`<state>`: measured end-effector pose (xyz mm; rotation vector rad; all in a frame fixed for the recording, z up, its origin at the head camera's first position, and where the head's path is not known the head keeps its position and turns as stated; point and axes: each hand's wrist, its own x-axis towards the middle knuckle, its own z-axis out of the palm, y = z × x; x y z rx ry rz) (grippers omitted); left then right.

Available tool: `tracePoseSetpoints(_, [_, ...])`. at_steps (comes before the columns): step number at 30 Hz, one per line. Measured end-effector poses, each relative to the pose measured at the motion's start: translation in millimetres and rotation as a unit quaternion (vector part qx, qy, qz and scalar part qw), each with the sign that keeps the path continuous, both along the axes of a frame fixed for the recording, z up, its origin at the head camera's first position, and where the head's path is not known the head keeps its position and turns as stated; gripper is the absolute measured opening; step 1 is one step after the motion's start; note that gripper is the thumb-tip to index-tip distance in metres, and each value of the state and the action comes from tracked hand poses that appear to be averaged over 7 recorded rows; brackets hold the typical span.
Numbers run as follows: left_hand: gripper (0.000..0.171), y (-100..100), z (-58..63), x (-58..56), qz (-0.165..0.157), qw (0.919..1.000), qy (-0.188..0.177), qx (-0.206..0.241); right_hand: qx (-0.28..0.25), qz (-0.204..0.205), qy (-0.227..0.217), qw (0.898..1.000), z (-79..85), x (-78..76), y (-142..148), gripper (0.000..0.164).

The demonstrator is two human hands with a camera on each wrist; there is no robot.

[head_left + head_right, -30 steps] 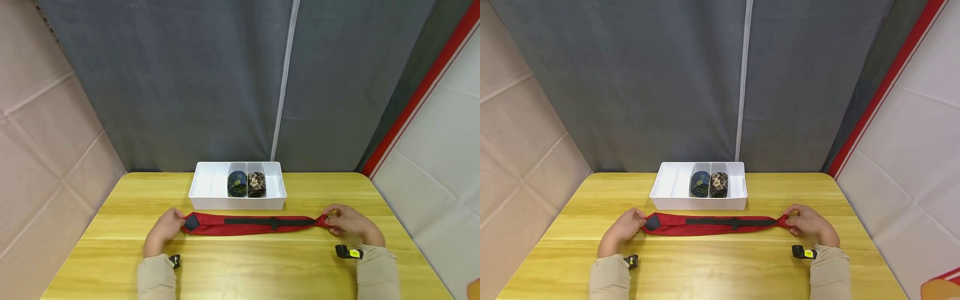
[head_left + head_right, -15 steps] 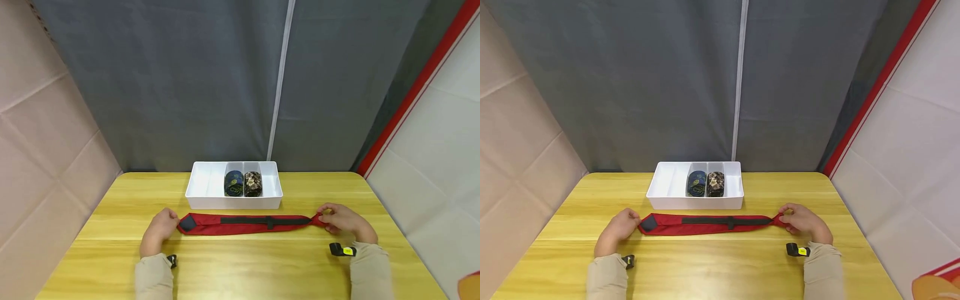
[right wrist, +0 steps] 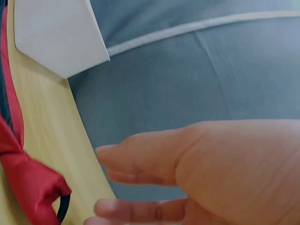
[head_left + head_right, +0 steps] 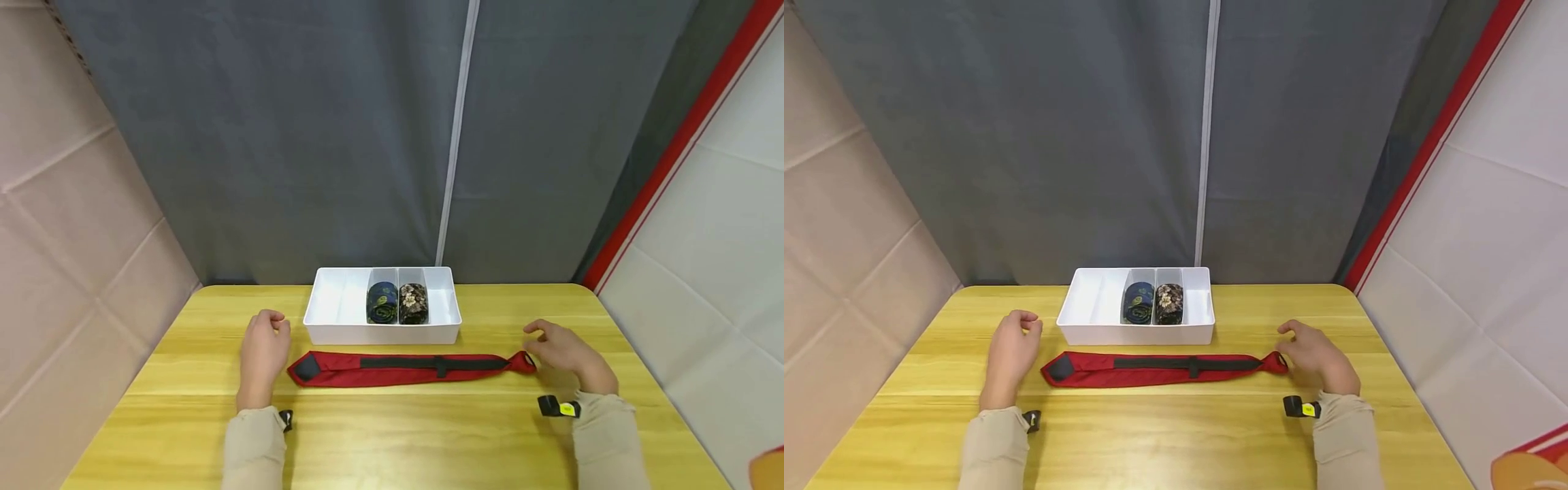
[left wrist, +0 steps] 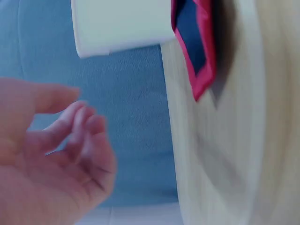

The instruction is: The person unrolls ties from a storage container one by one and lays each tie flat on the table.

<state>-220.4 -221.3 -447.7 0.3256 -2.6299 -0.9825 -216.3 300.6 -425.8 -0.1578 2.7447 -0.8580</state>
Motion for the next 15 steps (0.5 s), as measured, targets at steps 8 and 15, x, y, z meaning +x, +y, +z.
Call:
tracePoseSetpoints(8, [0.042,25,-2.7,-20.4,0.0,0.9984,0.056,0.004,0.024,0.05,0.069,0.996,15.5,-12.2,-41,0.041])
tracePoseSetpoints(15, [0.059,40,3.9,-30.0,-0.048,0.9971,0.02,-0.056,0.068,0.095,0.099,0.988,32.0,-26.1,-75,0.036])
